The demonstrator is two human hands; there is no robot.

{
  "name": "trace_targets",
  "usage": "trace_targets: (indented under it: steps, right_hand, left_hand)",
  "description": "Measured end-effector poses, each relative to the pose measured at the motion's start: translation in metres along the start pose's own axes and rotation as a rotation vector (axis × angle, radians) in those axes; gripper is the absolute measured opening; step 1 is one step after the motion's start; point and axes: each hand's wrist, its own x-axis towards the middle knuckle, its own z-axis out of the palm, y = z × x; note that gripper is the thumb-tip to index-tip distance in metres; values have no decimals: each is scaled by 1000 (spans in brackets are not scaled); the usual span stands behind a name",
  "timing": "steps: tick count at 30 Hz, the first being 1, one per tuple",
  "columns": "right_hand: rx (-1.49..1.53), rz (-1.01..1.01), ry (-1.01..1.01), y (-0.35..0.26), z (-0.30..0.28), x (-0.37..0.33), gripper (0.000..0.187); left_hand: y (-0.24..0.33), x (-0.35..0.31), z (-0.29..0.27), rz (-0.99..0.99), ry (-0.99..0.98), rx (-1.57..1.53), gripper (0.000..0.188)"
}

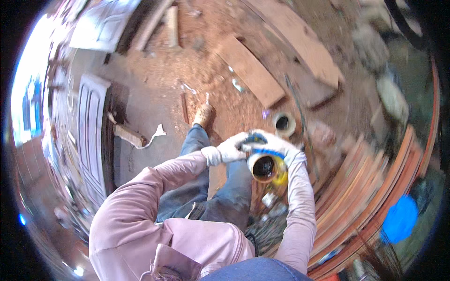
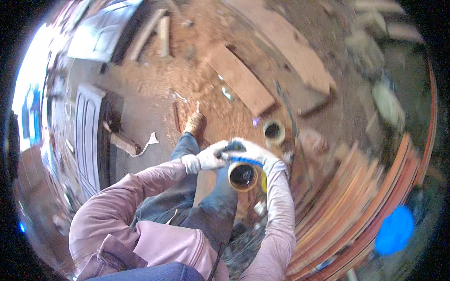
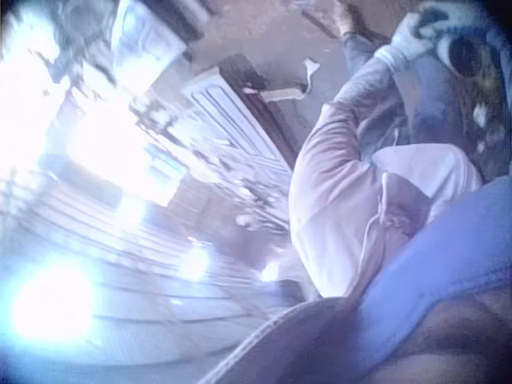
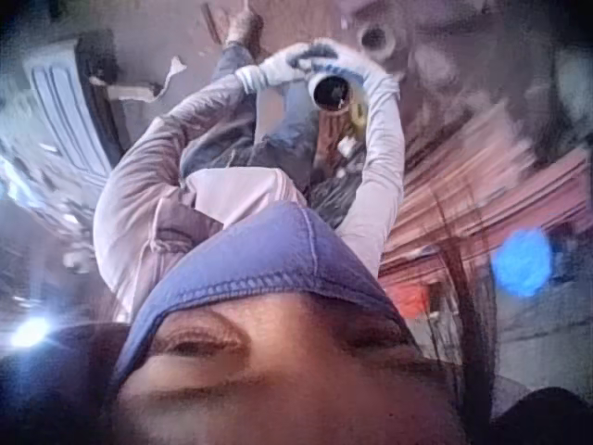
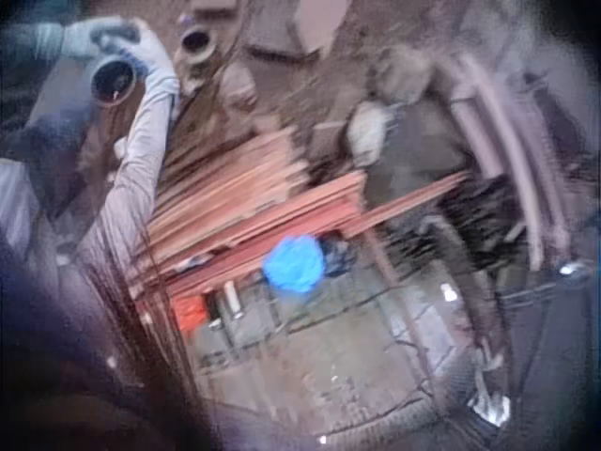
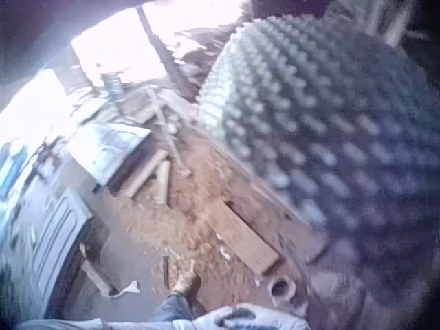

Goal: The person prepares a spray gun by pouring liquid into its container, then sprays a reddish-brown finish onto a wooden door laid flat on supports. The person moves the spray gun in steady passes across the door surface to apply the finish.

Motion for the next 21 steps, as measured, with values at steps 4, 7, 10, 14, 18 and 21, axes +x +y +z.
trace_targets:
  steps: [4, 7, 10, 14, 18, 21]
  right_hand:
    - [-212, -12, -188, -37, 19, 37, 74]
    - [-226, 101, -341, -93, 46, 43, 59]
    - [-413, 112, -319, -127, 65, 72, 80]
    - [-768, 49, -135, -207, 90, 105, 83]
    - [-677, -274, 64, -276, 138, 116, 69]
    - [-488, -374, 152, -323, 198, 114, 64]
  left_hand:
    - [37, -42, -12, 131, 221, -70, 70]
    - [61, -72, -21, 145, 340, -115, 69]
    - [49, -96, -32, 144, 489, -164, 75]
    - [98, -155, -82, -43, 730, -170, 89]
    - [126, -227, -135, -111, 876, -230, 80]
    - [117, -268, -176, -121, 972, -323, 66]
